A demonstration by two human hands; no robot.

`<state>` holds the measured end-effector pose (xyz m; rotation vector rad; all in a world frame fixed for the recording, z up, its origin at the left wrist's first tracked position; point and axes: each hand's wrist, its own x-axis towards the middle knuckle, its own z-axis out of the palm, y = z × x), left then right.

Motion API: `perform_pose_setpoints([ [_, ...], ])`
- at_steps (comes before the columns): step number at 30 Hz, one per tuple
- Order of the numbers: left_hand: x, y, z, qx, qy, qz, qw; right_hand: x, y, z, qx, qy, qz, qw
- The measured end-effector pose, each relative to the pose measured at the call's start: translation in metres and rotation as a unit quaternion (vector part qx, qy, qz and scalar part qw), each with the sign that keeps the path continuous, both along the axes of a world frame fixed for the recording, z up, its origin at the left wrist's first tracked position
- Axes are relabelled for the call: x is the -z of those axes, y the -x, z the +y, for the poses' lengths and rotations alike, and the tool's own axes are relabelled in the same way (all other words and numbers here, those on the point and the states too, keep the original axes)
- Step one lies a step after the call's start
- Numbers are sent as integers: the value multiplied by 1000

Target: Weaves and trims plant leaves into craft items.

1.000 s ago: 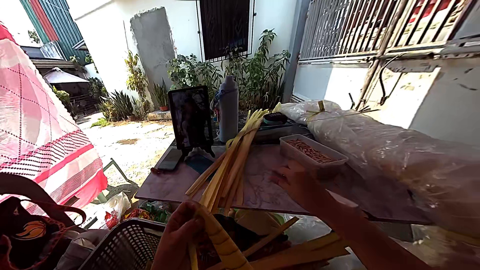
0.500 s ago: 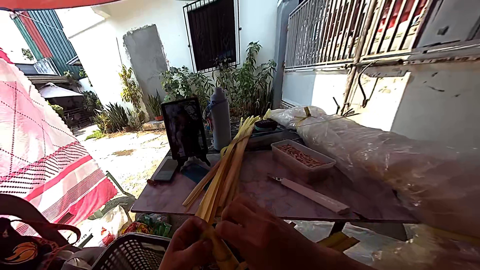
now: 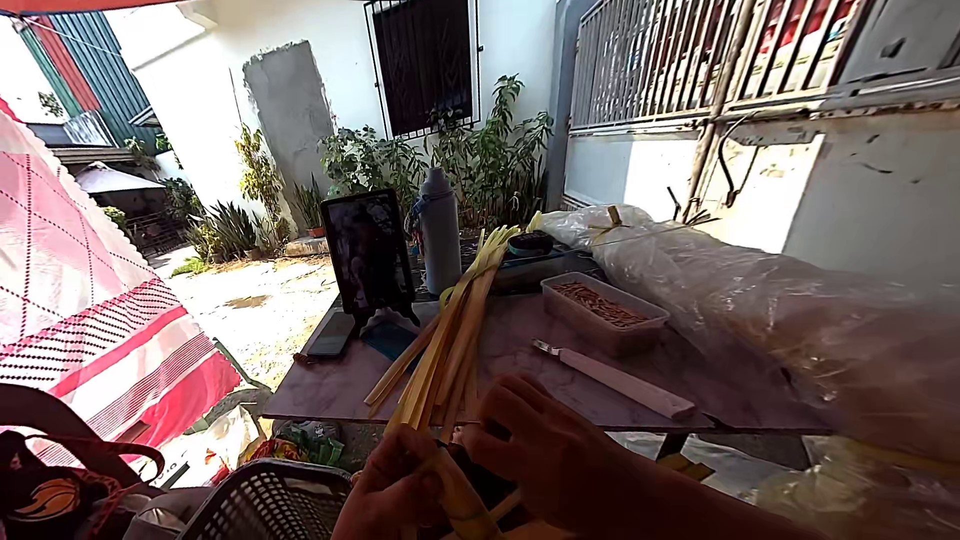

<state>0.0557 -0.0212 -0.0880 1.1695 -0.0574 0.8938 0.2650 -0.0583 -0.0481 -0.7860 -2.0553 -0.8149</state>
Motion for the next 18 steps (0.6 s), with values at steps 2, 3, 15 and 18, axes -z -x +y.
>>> perform_pose_setpoints([
  [2, -3, 13, 0, -13, -18, -8, 1000, -4, -20, 7, 32, -7, 51, 998],
  [3, -4, 16, 1, -14, -28, -8, 999, -6, -27, 8, 46, 5, 83, 995],
  [15, 6, -2, 5, 44, 29, -59, 997, 6, 18, -13, -207, 261, 387, 860],
  [18, 5, -2, 4, 40, 22, -58, 997, 7, 34, -13, -286, 316, 450, 785],
])
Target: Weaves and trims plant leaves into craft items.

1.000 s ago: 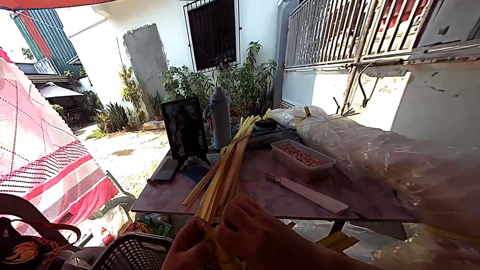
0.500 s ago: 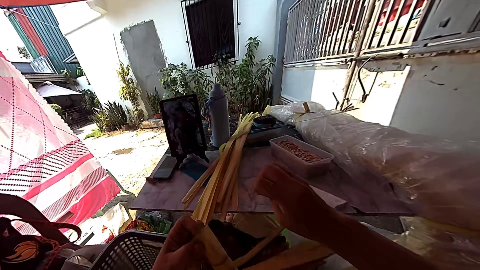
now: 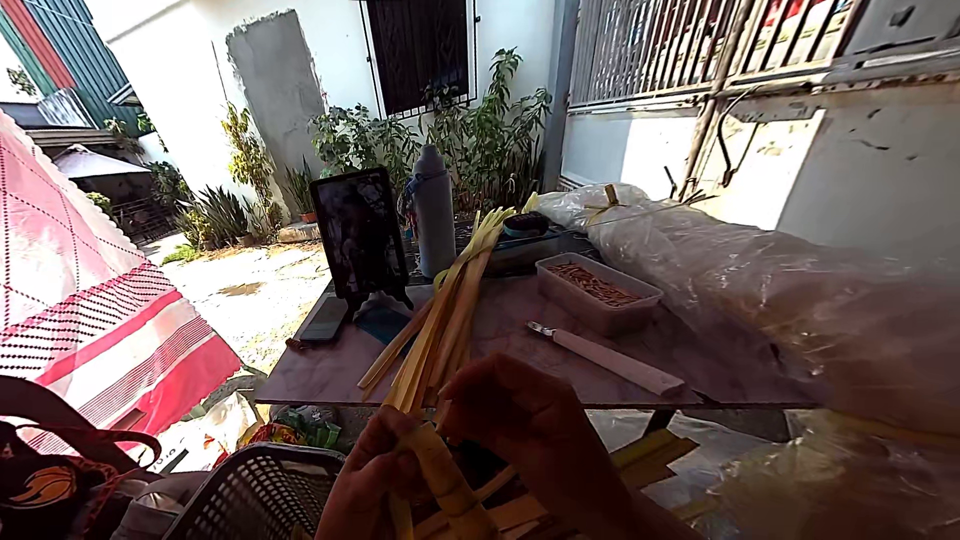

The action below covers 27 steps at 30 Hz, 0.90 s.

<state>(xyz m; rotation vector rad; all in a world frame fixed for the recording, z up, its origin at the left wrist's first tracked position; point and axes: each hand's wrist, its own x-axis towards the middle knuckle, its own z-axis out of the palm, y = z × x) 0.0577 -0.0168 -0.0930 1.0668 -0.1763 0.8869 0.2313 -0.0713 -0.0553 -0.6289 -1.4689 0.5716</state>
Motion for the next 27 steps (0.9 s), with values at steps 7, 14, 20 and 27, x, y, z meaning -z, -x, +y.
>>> perform_pose_setpoints([
  [7, 1, -1, 0, -3, 3, 0, 1000, 19, -2, 12, -49, 21, 30, 998],
  [14, 2, -3, 2, -12, -9, 12, 1000, 19, -12, 12, -15, -30, -78, 996],
  [20, 1, -2, 1, -11, -8, 10, 1000, 19, -7, 9, 54, -57, -129, 989],
  [27, 3, -2, 3, -6, -12, 12, 1000, 18, -2, 7, 111, -75, -149, 980],
])
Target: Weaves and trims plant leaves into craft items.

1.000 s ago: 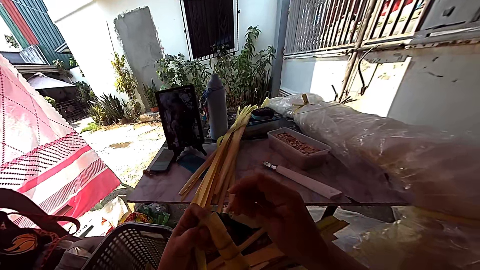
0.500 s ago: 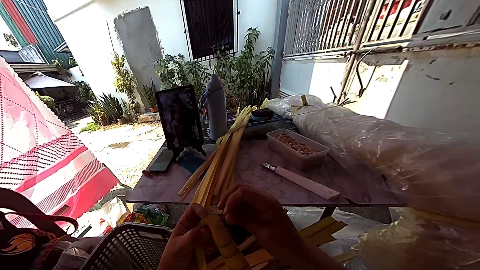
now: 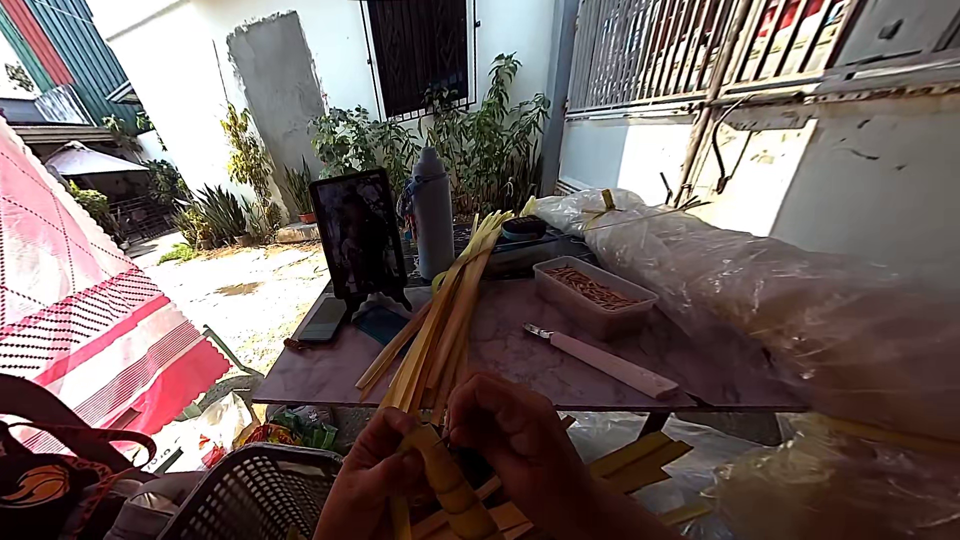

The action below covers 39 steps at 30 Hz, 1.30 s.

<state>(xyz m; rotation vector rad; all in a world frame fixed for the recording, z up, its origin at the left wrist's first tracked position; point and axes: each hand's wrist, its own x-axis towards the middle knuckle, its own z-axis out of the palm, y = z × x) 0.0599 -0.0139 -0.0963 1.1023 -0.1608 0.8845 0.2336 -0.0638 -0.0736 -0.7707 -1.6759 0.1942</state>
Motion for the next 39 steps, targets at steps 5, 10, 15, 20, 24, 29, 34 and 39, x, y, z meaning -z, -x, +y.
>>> perform_pose_setpoints([
  [5, 1, -1, -1, -11, 10, 15, 1000, 0, 6, -2, 86, -74, -58, 992],
  [10, 0, -1, 0, -6, 13, 30, 999, 10, 9, 3, 24, -40, 11, 999],
  [15, -6, 1, 5, 17, -17, 52, 998, 15, 12, 7, -19, -38, 58, 997],
  [20, -14, 1, 7, 27, 10, 96, 995, 20, 14, 8, -25, -49, 77, 995],
  [24, -19, -5, 7, -1, 52, 158, 986, 27, 12, 11, -9, -54, 84, 995],
  [29, -15, -2, 15, 16, 45, 188, 981, 27, 3, 13, -58, -11, 84, 995],
  [34, -12, 8, 23, 17, -16, 230, 973, 25, -5, 16, -108, 8, 89, 990],
  [39, -7, 22, 23, -26, -44, 254, 966, 22, -49, 30, 95, -18, -92, 991],
])
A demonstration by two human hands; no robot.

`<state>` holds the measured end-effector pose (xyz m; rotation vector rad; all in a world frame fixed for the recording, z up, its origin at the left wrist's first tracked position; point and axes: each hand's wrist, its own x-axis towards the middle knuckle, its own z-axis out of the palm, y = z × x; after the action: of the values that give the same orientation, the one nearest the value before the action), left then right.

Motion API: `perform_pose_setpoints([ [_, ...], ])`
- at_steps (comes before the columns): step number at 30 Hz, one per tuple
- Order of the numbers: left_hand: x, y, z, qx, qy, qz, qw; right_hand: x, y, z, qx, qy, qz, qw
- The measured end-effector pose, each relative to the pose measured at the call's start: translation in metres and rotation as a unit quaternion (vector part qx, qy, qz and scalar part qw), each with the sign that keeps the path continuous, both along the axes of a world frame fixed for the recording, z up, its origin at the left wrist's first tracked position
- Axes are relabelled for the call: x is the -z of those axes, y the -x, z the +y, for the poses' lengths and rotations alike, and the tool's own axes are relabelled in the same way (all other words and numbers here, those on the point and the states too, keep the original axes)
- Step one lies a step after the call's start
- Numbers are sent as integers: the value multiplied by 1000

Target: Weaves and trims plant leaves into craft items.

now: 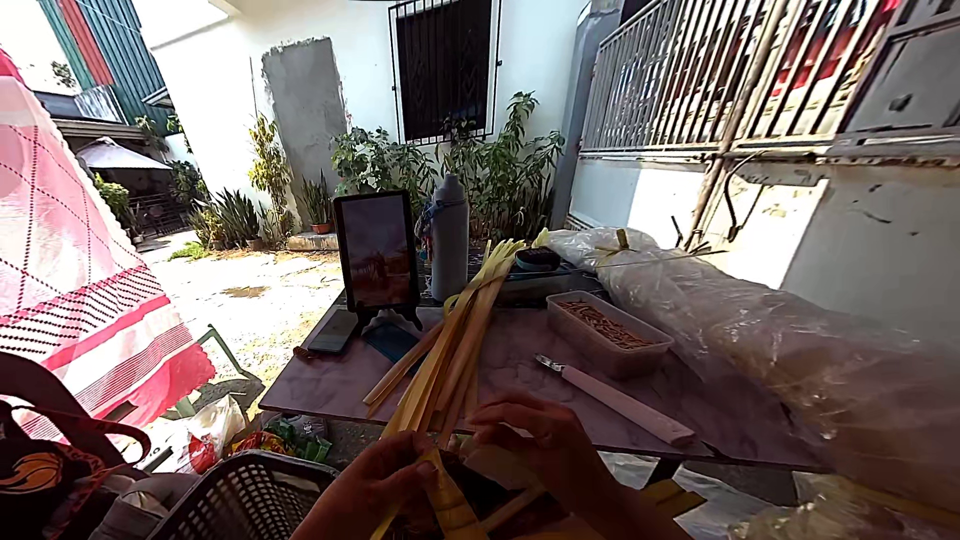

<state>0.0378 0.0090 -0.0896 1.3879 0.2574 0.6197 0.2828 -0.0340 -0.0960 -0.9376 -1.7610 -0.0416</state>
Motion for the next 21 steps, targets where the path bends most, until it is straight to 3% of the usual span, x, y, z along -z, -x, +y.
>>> perform_pose_setpoints([
  [2, 0, 9, -2, -46, 10, 0, 999, 1, -49, 13, 183, 68, -74, 978],
  [4, 0, 15, -4, -88, 29, -2, 996, -2, -95, 20, 309, 268, -95, 908],
  [6, 2, 18, -5, -112, 56, -3, 992, 6, -124, 25, 365, 409, -126, 827],
  [7, 4, 19, -5, -125, 74, -7, 989, 13, -132, 25, 372, 431, -147, 809],
  [12, 16, 18, -2, -181, 178, -4, 967, 25, -135, 9, 368, 354, -139, 848],
  [16, 16, 16, 0, -262, 248, -6, 933, -4, -117, -16, 310, 308, 51, 898],
  [21, 8, 11, 2, -356, 222, 2, 908, -32, -74, -53, 197, 239, 200, 930],
])
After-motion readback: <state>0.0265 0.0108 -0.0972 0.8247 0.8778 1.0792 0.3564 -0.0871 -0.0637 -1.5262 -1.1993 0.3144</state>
